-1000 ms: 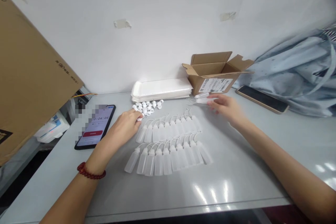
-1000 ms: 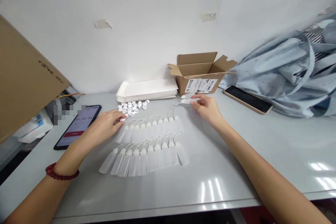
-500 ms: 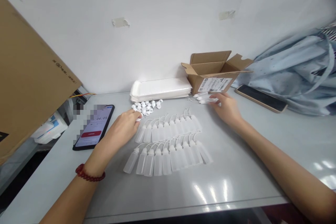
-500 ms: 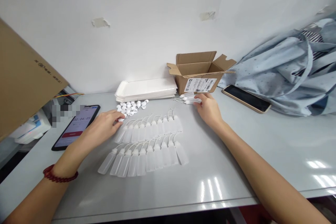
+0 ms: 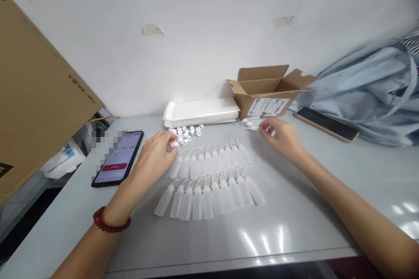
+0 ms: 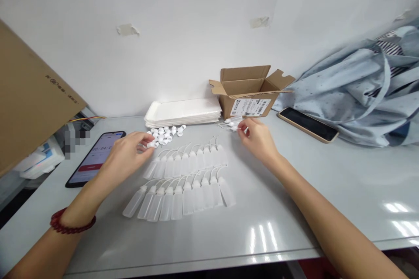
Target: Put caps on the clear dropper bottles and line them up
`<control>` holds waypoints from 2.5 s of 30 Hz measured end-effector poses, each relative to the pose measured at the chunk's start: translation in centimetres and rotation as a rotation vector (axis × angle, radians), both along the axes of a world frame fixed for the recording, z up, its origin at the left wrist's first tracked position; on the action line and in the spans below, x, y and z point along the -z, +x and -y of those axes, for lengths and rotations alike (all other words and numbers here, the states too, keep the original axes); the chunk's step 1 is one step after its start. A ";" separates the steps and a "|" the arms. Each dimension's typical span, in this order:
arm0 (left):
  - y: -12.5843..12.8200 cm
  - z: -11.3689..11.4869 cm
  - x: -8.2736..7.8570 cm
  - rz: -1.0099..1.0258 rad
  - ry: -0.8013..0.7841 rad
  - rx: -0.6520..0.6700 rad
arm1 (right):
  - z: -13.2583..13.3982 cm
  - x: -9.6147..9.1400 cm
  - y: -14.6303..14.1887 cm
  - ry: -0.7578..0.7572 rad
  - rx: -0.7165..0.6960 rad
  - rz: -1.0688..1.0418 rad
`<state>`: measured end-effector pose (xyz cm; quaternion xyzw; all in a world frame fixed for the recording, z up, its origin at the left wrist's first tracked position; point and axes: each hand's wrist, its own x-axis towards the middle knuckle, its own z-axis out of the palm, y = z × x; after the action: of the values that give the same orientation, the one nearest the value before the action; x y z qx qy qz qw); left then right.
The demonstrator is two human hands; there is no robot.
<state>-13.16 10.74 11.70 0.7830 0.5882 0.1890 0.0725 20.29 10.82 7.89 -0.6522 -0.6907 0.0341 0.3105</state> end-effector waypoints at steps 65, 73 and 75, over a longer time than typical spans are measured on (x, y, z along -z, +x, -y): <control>4.6 3.7 -0.5 1.076 -0.683 0.096 | 6.3 -2.2 -8.4 -0.714 -0.631 -1.073; 4.3 3.7 -0.8 1.111 -0.701 0.128 | 6.6 -1.8 -8.4 -0.731 -0.643 -1.036; 4.2 3.7 -0.8 1.117 -0.708 0.145 | 6.6 -1.8 -8.4 -0.735 -0.648 -1.052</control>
<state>-8.91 7.06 12.53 0.5338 0.4347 0.3565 0.6317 11.92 4.21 9.74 -0.3739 -0.5524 0.6647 0.3365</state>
